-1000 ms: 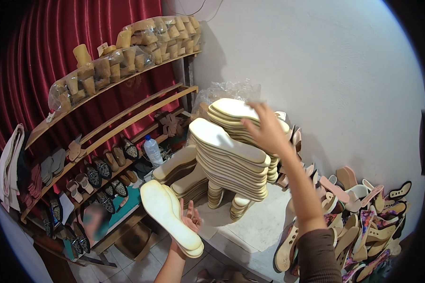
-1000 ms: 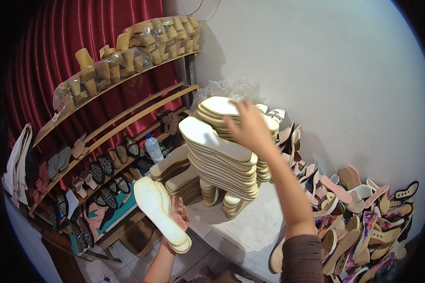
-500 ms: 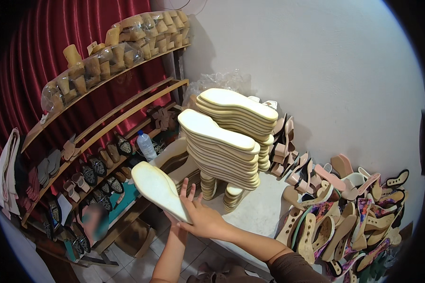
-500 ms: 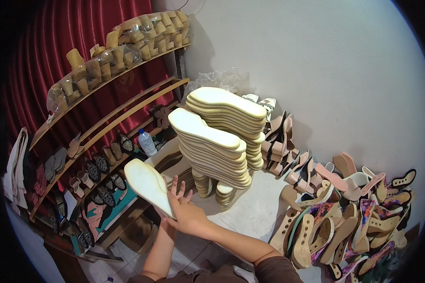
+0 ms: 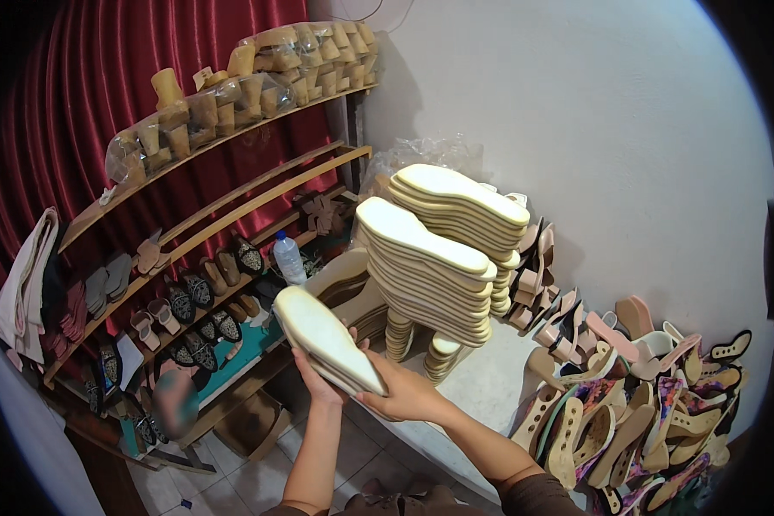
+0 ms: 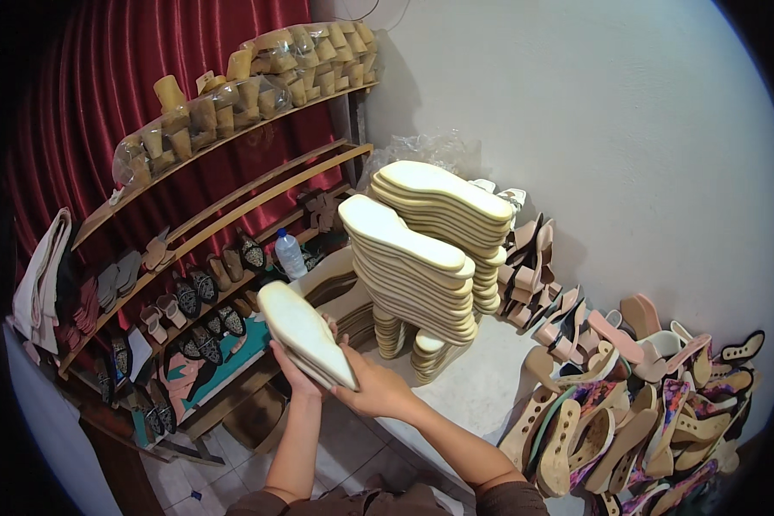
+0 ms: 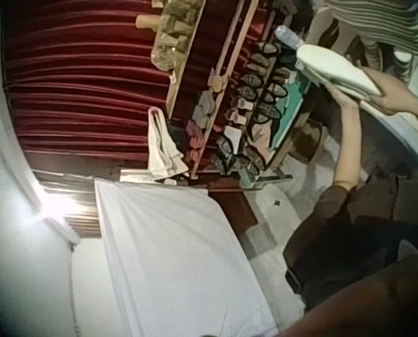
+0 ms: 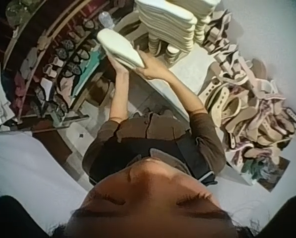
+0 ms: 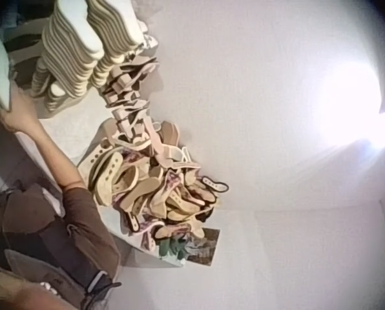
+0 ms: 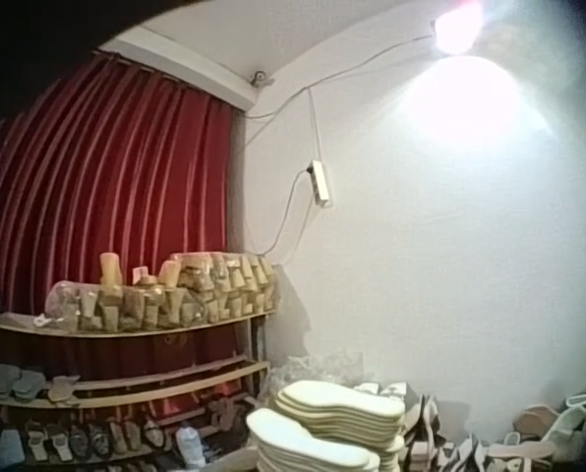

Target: Organize and inspect stacks of shoe soles and upper components on a workbench.

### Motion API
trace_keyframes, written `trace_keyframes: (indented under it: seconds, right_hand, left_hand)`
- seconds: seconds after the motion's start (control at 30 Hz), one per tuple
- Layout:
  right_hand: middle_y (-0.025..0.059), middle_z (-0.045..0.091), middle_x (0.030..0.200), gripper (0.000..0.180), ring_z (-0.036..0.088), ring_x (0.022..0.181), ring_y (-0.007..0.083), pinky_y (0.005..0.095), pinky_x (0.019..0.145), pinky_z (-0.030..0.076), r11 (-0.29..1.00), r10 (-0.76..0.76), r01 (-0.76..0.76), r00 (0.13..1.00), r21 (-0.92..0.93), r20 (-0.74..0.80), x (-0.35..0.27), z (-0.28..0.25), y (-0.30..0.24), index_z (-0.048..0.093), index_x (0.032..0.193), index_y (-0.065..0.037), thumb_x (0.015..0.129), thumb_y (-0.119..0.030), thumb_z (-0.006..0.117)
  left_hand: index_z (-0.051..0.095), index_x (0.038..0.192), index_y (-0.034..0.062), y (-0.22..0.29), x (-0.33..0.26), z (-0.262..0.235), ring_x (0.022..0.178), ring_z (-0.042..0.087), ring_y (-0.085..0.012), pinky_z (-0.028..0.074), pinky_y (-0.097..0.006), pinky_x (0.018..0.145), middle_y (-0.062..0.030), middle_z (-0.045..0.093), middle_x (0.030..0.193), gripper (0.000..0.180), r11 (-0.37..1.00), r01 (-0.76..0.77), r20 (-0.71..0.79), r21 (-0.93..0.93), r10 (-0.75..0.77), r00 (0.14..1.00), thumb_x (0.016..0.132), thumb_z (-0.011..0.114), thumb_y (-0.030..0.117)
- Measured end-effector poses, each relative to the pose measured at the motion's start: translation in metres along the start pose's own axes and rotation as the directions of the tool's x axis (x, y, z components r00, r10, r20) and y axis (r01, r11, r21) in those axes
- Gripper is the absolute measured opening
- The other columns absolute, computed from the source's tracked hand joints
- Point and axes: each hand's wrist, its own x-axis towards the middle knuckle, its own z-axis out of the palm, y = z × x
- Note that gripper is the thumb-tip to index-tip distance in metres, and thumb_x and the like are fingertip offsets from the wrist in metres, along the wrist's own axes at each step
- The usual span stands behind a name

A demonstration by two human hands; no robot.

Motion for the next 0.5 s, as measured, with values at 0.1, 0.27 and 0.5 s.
trace_keyframes:
  seconds: [0.1, 0.27, 0.5]
  right_hand:
    - [0.0282, 0.046, 0.123, 0.082, 0.051, 0.107, 0.0406, 0.0409, 0.091, 0.041, 0.999, 0.022, -0.020, 0.997, -0.035, 0.071, -0.002, 0.004, -0.010, 0.022, 0.138, 0.000, 0.077, -0.034, 0.065]
    - [0.0287, 0.052, 0.109, 0.086, 0.055, 0.098, 0.0409, 0.0407, 0.084, 0.046, 0.980, -0.089, 0.085, 0.996, -0.180, -0.014, 0.003, 0.000, -0.011, 0.020, 0.138, 0.000, 0.075, -0.034, 0.067]
    - [0.0250, 0.056, 0.099, 0.083, 0.060, 0.087, 0.0366, 0.0418, 0.073, 0.049, 0.809, -0.166, 0.058, 0.977, -0.585, -0.132, 0.024, -0.103, -0.075, 0.026, 0.136, -0.002, 0.071, -0.031, 0.069]
  left_hand:
    - [0.037, 0.129, 0.0049, 0.008, 0.002, -0.012, 0.103, 0.054, -0.0300, 0.047, -0.045, 0.086, -0.0140, 0.051, 0.118, 0.073, 0.997, 0.038, -0.025, 0.065, -0.037, 0.999, 0.080, 0.049, 0.057]
    - [0.037, 0.129, 0.0043, 0.011, 0.011, -0.007, 0.107, 0.052, -0.0296, 0.046, -0.044, 0.088, -0.0133, 0.050, 0.119, 0.069, 0.997, 0.072, 0.148, -0.022, -0.068, 0.987, 0.079, 0.045, 0.052]
    - [0.037, 0.132, 0.0110, 0.046, 0.078, 0.056, 0.117, 0.045, -0.0221, 0.035, -0.040, 0.099, -0.0079, 0.047, 0.126, 0.053, 0.964, 0.002, 0.009, 0.266, -0.005, 1.000, 0.089, 0.040, 0.042]
